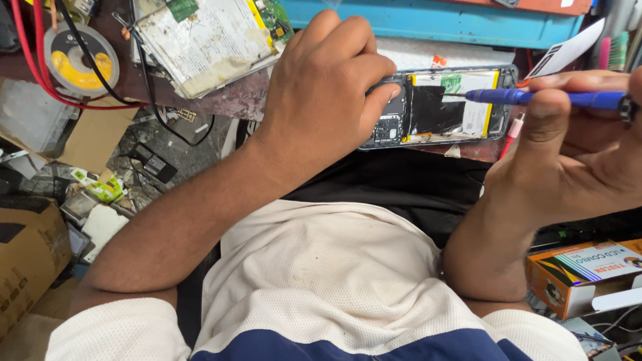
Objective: The person tests a smartphone by tapping through a device debugging menu, then places it on a cluttered workbench and disassembles it, prying off the back cover and using a screwdriver to unscrew and work on the internal components and battery area.
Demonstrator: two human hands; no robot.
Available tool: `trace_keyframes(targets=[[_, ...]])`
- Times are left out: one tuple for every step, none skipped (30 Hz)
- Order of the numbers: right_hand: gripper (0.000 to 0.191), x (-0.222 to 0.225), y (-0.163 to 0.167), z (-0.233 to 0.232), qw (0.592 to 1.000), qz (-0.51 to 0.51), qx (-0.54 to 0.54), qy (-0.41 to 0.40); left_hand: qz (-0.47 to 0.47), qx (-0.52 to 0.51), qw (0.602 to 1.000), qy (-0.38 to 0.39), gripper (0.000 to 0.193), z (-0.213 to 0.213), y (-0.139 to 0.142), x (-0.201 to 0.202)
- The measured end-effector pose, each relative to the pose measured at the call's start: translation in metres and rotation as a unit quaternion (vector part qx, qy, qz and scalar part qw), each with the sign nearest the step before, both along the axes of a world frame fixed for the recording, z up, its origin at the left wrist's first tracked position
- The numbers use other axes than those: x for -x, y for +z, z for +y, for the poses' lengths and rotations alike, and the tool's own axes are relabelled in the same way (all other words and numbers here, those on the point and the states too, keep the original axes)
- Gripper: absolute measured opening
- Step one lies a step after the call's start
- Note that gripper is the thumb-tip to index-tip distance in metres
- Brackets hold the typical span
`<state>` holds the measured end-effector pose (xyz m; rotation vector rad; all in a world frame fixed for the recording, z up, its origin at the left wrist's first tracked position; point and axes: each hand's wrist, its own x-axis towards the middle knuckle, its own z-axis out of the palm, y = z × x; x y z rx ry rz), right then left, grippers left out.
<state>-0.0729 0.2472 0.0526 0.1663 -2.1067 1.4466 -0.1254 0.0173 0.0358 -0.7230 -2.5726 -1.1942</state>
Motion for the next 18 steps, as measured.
trace_keyframes(targets=[[0.021, 0.002, 0.001, 0.000, 1.000, -0.004, 0.010, -0.007, 0.001, 0.001, 1.000, 0.002, 0.016, 0.000, 0.001, 0.000], [0.017, 0.005, 0.002, 0.001, 1.000, -0.003, 0.020, -0.009, 0.001, 0.003, 1.000, 0.004, 0.016, 0.000, 0.001, -0.001], [0.015, 0.007, 0.003, 0.001, 0.999, -0.003, 0.030, -0.011, 0.002, 0.004, 1.000, 0.006, 0.015, 0.001, 0.002, -0.001], [0.016, 0.010, 0.004, 0.003, 0.999, 0.002, 0.040, -0.008, 0.001, 0.004, 1.000, 0.007, 0.015, 0.001, 0.002, -0.001], [0.017, 0.011, 0.005, 0.004, 0.999, 0.008, 0.045, -0.008, 0.001, 0.003, 1.000, 0.007, 0.015, 0.002, 0.002, -0.001], [0.018, 0.013, 0.005, 0.005, 0.999, 0.015, 0.050, -0.008, 0.001, 0.001, 1.000, 0.007, 0.015, 0.002, 0.002, 0.000], [0.019, 0.013, 0.004, 0.006, 0.999, 0.021, 0.049, -0.010, 0.002, 0.003, 1.000, 0.007, 0.015, 0.003, 0.002, 0.000], [0.020, 0.014, 0.004, 0.007, 0.998, 0.024, 0.048, -0.019, 0.001, 0.004, 1.000, 0.008, 0.015, 0.003, 0.002, 0.000], [0.020, 0.015, 0.004, 0.007, 0.998, 0.026, 0.047, -0.028, 0.000, 0.007, 1.000, 0.008, 0.015, 0.003, 0.001, 0.000], [0.020, 0.016, 0.004, 0.008, 0.998, 0.024, 0.045, -0.043, -0.001, 0.006, 1.000, 0.008, 0.015, 0.003, 0.001, 0.000], [0.020, 0.017, 0.004, 0.009, 0.998, 0.024, 0.042, -0.049, -0.002, 0.005, 1.000, 0.009, 0.015, 0.003, 0.000, 0.000], [0.021, 0.017, 0.004, 0.009, 0.997, 0.024, 0.040, -0.054, -0.003, 0.004, 1.000, 0.009, 0.015, 0.003, -0.001, 0.000], [0.022, 0.017, 0.004, 0.008, 0.998, 0.026, 0.035, -0.051, 0.000, 0.003, 1.000, 0.010, 0.014, 0.003, -0.001, 0.001], [0.022, 0.016, 0.005, 0.007, 0.998, 0.020, 0.037, -0.047, 0.003, 0.003, 1.000, 0.010, 0.014, 0.003, -0.001, 0.001], [0.023, 0.015, 0.005, 0.006, 0.998, 0.015, 0.039, -0.043, 0.003, 0.002, 1.000, 0.010, 0.013, 0.002, -0.001, 0.000], [0.023, 0.013, 0.006, 0.005, 0.998, 0.003, 0.046, -0.039, 0.006, 0.000, 1.000, 0.007, 0.011, 0.002, -0.001, 0.000], [0.024, 0.012, 0.005, 0.003, 0.998, 0.001, 0.051, -0.036, 0.011, -0.002, 1.000, 0.004, 0.010, 0.001, 0.000, 0.000], [0.026, 0.012, 0.003, 0.001, 0.998, -0.001, 0.056, -0.033, 0.016, -0.003, 1.000, 0.002, 0.008, -0.001, 0.002, 0.000]])
